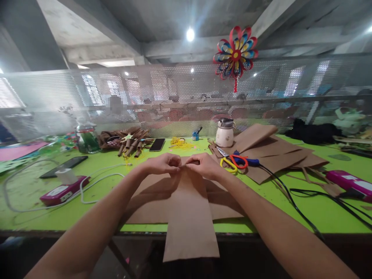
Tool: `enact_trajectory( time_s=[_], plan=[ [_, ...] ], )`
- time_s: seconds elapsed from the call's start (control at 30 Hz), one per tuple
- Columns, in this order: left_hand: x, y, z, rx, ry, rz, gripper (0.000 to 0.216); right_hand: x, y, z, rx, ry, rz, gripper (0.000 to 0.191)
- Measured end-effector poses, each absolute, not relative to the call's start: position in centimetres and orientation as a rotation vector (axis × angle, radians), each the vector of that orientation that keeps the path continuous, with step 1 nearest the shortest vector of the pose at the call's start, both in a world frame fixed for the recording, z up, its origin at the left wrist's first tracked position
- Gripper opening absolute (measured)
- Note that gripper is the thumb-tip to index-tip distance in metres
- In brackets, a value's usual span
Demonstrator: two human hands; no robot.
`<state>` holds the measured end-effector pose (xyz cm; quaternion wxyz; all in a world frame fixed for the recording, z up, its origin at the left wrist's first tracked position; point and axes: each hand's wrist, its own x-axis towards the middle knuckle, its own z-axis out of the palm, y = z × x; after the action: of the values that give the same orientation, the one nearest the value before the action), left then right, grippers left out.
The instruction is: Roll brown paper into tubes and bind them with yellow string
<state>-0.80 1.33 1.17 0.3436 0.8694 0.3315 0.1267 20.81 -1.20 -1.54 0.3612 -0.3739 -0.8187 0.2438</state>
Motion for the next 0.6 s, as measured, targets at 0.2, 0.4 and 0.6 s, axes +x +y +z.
enact_trajectory(
  time_s=[0.2,0.4,0.6],
  plan=[
    [-0.9,1.6,0.7,2.158,0.772,0.401,0.015,21.4,-1.0,-1.5,-0.854,-2.12,0.842,0.029],
    [-0.7,1.6,0.7,2.201,0.786,0.427,0.014,21.6,-0.3,-2.0,-0.826,-2.084,0.919,0.028],
    [0.0,0.8,0.9,2.192,0.796,0.446,0.026,21.4,-0.3,-2.2,-0.832,-2.051,0.8,0.024]
  ],
)
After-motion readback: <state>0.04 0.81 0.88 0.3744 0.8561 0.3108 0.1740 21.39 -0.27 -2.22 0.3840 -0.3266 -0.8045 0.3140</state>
